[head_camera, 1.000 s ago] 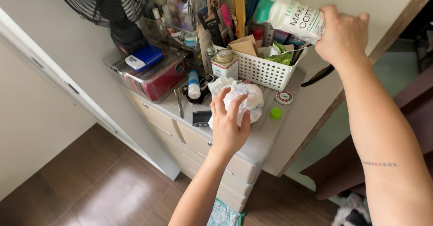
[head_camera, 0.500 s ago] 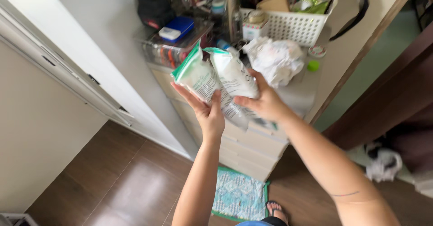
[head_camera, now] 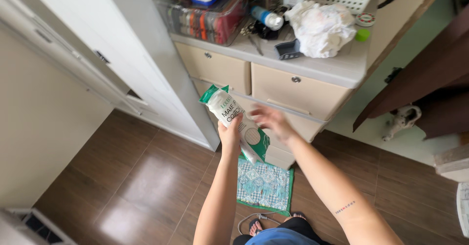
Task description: The person places a folded stack of clothes into a closet, organizes small electronics and cables on a desk, and puts away baby supplies into a drawer.
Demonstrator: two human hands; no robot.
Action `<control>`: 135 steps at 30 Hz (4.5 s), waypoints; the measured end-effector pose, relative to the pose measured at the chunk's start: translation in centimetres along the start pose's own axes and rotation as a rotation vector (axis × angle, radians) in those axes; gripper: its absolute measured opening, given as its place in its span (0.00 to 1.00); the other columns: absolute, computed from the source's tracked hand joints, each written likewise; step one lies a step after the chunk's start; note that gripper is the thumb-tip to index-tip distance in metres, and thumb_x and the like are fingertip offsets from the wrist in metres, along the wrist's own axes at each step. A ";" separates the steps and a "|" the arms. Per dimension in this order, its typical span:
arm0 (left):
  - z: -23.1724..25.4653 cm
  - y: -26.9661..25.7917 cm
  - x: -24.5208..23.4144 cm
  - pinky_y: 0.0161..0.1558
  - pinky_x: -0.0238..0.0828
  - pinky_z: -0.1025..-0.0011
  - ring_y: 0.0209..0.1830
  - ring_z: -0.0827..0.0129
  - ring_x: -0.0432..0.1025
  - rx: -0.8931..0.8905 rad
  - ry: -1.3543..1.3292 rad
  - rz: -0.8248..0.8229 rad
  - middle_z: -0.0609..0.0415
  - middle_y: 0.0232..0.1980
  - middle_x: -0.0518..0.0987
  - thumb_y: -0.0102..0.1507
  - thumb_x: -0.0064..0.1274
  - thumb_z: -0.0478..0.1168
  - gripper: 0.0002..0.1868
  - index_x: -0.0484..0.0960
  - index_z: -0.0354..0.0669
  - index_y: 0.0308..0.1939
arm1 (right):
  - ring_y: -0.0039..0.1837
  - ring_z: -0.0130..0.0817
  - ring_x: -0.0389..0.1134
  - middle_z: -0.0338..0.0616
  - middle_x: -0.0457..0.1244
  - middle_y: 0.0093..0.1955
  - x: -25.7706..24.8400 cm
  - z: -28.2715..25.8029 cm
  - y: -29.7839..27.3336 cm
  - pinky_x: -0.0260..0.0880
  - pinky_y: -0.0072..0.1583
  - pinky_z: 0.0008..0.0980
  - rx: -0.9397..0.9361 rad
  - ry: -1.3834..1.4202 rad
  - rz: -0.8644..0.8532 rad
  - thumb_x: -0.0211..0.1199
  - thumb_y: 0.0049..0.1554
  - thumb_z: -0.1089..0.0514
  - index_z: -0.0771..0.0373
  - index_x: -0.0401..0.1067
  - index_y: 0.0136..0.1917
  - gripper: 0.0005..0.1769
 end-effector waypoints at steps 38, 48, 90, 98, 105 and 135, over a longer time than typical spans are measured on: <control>13.4 -18.2 2.9 0.60 0.72 0.67 0.63 0.63 0.68 0.670 0.562 0.419 0.49 0.66 0.64 0.57 0.71 0.38 0.18 0.85 0.34 0.48 | 0.41 0.38 0.64 0.44 0.59 0.43 2.6 17.8 -14.5 0.69 0.45 0.43 0.652 0.741 0.186 0.63 0.54 0.57 0.60 0.63 0.45 0.11; 18.9 -18.0 3.6 0.61 0.71 0.68 0.64 0.63 0.68 0.818 0.586 0.366 0.49 0.66 0.63 0.56 0.71 0.32 0.19 0.84 0.33 0.49 | 0.62 0.39 0.71 0.45 0.68 0.60 11.8 -10.9 -16.9 0.73 0.60 0.42 -0.275 -0.260 -0.497 0.60 0.58 0.66 0.60 0.71 0.64 0.20; 14.7 -9.0 3.4 0.71 0.63 0.53 0.77 0.52 0.62 0.661 0.275 -0.071 0.48 0.81 0.58 0.55 0.70 0.37 0.59 0.48 0.68 0.83 | 0.53 0.36 0.71 0.33 0.70 0.42 7.6 -21.3 2.1 0.59 0.61 0.42 -0.910 -1.683 -0.224 0.67 0.49 0.60 0.46 0.78 0.43 0.10; 15.0 -5.0 7.2 0.46 0.76 0.59 0.52 0.56 0.72 0.408 0.980 -0.170 0.51 0.62 0.76 0.49 0.61 0.31 0.45 0.71 0.57 0.72 | 0.57 0.42 0.69 0.38 0.69 0.48 5.7 -26.9 0.3 0.57 0.64 0.45 -1.079 -1.234 -0.108 0.72 0.46 0.60 0.51 0.76 0.47 0.14; 13.8 -6.0 9.8 0.50 0.74 0.59 0.50 0.52 0.76 0.610 1.242 -0.028 0.50 0.55 0.79 0.55 0.61 0.31 0.19 0.79 0.48 0.50 | 0.56 0.39 0.69 0.39 0.69 0.51 1.9 -31.6 -0.6 0.64 0.62 0.33 -0.956 -0.969 -0.010 0.75 0.48 0.63 0.58 0.74 0.51 0.18; 11.4 -9.3 12.9 0.60 0.63 0.48 0.62 0.36 0.64 0.537 1.563 -0.163 0.35 0.70 0.64 0.42 0.65 0.36 0.42 0.79 0.60 0.62 | 0.73 0.60 0.61 0.62 0.59 0.68 6.2 -16.4 2.8 0.57 0.75 0.50 -0.724 -1.729 0.027 0.57 0.60 0.58 0.62 0.69 0.64 0.19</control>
Point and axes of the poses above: each hand's wrist, its own y-axis towards the middle knuckle, its own x-axis out of the palm, z = x × y, the point moved 10 cm from there along y, towards the middle knuckle
